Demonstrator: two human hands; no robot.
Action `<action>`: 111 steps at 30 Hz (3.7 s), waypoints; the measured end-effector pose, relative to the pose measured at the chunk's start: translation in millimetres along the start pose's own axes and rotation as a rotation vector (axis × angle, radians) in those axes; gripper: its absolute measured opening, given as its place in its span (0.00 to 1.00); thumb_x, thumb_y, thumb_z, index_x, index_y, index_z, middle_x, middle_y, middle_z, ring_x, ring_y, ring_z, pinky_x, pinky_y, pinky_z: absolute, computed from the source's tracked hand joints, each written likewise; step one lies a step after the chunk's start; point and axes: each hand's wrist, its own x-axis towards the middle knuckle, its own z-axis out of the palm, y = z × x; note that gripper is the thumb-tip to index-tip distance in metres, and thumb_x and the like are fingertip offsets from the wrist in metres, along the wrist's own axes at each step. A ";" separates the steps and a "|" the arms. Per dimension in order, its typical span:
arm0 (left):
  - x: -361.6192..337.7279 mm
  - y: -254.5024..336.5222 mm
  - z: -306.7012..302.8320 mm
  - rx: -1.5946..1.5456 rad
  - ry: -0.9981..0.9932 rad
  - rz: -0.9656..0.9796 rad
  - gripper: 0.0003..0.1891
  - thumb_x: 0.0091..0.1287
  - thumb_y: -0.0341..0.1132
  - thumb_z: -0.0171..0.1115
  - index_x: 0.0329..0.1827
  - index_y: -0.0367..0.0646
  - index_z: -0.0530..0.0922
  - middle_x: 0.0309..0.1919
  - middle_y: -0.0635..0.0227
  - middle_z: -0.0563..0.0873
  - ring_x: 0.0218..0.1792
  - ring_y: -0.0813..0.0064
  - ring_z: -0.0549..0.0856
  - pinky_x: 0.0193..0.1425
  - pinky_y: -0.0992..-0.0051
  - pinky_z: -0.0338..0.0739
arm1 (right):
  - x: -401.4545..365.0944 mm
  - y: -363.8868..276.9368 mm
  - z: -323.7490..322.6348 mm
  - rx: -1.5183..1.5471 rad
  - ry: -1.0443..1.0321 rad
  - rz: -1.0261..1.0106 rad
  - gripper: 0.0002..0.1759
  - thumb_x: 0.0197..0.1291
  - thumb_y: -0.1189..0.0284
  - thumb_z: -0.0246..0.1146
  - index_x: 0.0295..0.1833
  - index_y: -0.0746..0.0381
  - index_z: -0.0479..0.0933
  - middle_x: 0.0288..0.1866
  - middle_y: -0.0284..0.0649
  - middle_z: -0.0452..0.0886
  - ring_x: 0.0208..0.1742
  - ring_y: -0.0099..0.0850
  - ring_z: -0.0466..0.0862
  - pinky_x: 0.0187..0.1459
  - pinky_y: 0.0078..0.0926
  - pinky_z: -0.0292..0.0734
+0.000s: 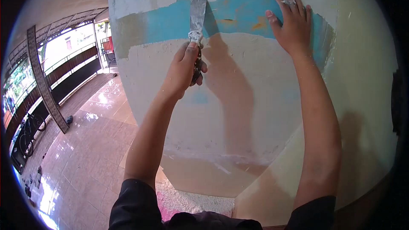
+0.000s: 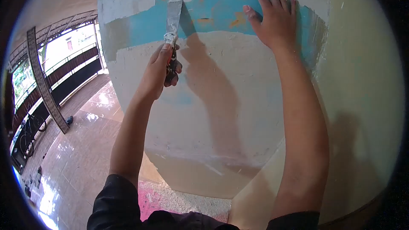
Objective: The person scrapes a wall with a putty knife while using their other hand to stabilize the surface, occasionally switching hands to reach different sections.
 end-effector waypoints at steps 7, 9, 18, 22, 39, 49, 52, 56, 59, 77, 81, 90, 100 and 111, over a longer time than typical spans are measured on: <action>-5.7 -16.3 4.2 0.090 -0.082 -0.008 0.29 0.82 0.58 0.37 0.59 0.39 0.73 0.23 0.62 0.83 0.16 0.75 0.81 0.20 0.79 0.66 | 0.0 1.4 1.9 0.016 0.029 -0.016 0.30 0.73 0.48 0.56 0.78 0.38 0.67 0.85 0.28 0.60 0.85 0.38 0.56 0.81 0.61 0.45; -2.8 -6.9 4.8 0.113 -0.086 -0.017 0.29 0.82 0.57 0.37 0.59 0.39 0.73 0.23 0.61 0.84 0.16 0.75 0.81 0.20 0.79 0.66 | -0.3 1.2 2.0 0.017 0.028 -0.017 0.30 0.73 0.48 0.56 0.78 0.38 0.67 0.85 0.28 0.60 0.85 0.38 0.56 0.81 0.61 0.45; -1.7 -14.9 19.2 0.055 -0.040 -0.034 0.26 0.81 0.54 0.43 0.42 0.38 0.77 0.21 0.58 0.84 0.18 0.74 0.81 0.20 0.74 0.78 | 2.1 -5.1 -11.0 0.009 -0.082 0.048 0.32 0.72 0.50 0.58 0.78 0.44 0.66 0.85 0.35 0.57 0.86 0.40 0.53 0.82 0.58 0.42; 11.0 7.2 20.9 0.088 -0.052 0.017 0.26 0.80 0.56 0.44 0.42 0.39 0.77 0.21 0.59 0.84 0.18 0.74 0.81 0.21 0.74 0.77 | 4.9 -15.6 -26.6 -0.001 -0.215 0.131 0.33 0.71 0.52 0.60 0.78 0.49 0.66 0.86 0.40 0.55 0.86 0.42 0.51 0.84 0.55 0.39; 4.1 -23.8 -15.8 0.160 0.173 0.072 0.27 0.81 0.56 0.46 0.39 0.38 0.78 0.20 0.68 0.78 0.18 0.80 0.78 0.21 0.76 0.69 | 2.4 -10.5 -20.3 0.024 -0.201 0.138 0.35 0.69 0.53 0.62 0.78 0.49 0.66 0.86 0.41 0.55 0.86 0.42 0.51 0.84 0.55 0.39; 18.7 -1.2 -47.8 0.394 0.120 0.079 0.29 0.81 0.59 0.46 0.37 0.38 0.77 0.23 0.70 0.77 0.18 0.79 0.80 0.20 0.77 0.69 | -3.0 5.2 7.8 0.036 0.089 0.001 0.27 0.73 0.50 0.57 0.75 0.39 0.71 0.83 0.28 0.64 0.84 0.37 0.60 0.81 0.56 0.48; 30.1 7.9 -64.3 0.491 0.060 0.074 0.31 0.79 0.64 0.46 0.39 0.40 0.77 0.21 0.72 0.76 0.18 0.82 0.78 0.20 0.79 0.69 | -4.0 6.1 8.0 0.054 0.099 -0.006 0.27 0.73 0.50 0.57 0.75 0.39 0.71 0.83 0.28 0.64 0.84 0.37 0.60 0.81 0.56 0.48; 37.5 20.1 -93.1 0.649 0.052 0.080 0.32 0.79 0.65 0.46 0.36 0.41 0.75 0.21 0.72 0.76 0.18 0.82 0.78 0.19 0.78 0.68 | -4.1 7.7 9.4 0.041 0.101 -0.011 0.27 0.73 0.50 0.57 0.75 0.39 0.71 0.83 0.28 0.64 0.84 0.37 0.60 0.81 0.57 0.48; 44.1 37.3 -101.4 0.729 0.023 0.053 0.33 0.77 0.68 0.46 0.34 0.42 0.75 0.20 0.74 0.74 0.17 0.83 0.76 0.19 0.78 0.67 | -3.5 6.4 9.0 0.050 0.092 -0.005 0.27 0.72 0.49 0.57 0.74 0.39 0.72 0.83 0.28 0.64 0.83 0.38 0.60 0.81 0.57 0.48; 53.3 59.6 -114.8 1.014 0.100 0.133 0.40 0.74 0.72 0.46 0.29 0.40 0.80 0.15 0.68 0.77 0.19 0.76 0.79 0.27 0.71 0.72 | -5.0 5.2 7.5 0.056 0.074 0.010 0.27 0.72 0.52 0.58 0.75 0.40 0.71 0.83 0.28 0.64 0.84 0.37 0.59 0.81 0.56 0.47; 65.4 61.6 -128.5 1.022 0.102 0.102 0.40 0.73 0.73 0.45 0.28 0.41 0.80 0.15 0.68 0.77 0.20 0.77 0.79 0.28 0.71 0.72 | -6.9 3.8 7.0 0.052 0.075 0.003 0.27 0.72 0.52 0.58 0.75 0.40 0.71 0.83 0.28 0.63 0.84 0.37 0.59 0.81 0.56 0.47; 60.5 50.5 -116.9 0.928 0.097 0.105 0.41 0.75 0.72 0.45 0.29 0.37 0.80 0.15 0.68 0.77 0.18 0.75 0.78 0.26 0.71 0.70 | -6.8 5.2 5.7 0.054 0.065 0.046 0.27 0.72 0.52 0.59 0.74 0.41 0.72 0.83 0.28 0.64 0.84 0.38 0.60 0.81 0.56 0.48; 45.0 18.6 -108.2 0.864 0.117 0.108 0.39 0.78 0.68 0.40 0.29 0.39 0.80 0.15 0.66 0.78 0.18 0.72 0.80 0.28 0.68 0.74 | -7.3 6.6 8.9 0.074 0.088 0.045 0.26 0.71 0.51 0.58 0.73 0.41 0.73 0.82 0.27 0.65 0.83 0.37 0.61 0.81 0.54 0.49; -6.2 -17.1 -63.2 -0.030 -0.019 -0.082 0.21 0.80 0.51 0.46 0.57 0.42 0.74 0.28 0.70 0.77 0.23 0.78 0.77 0.27 0.74 0.72 | -6.7 9.0 10.3 0.093 0.124 0.045 0.25 0.70 0.51 0.59 0.70 0.42 0.76 0.81 0.28 0.68 0.82 0.38 0.63 0.80 0.57 0.51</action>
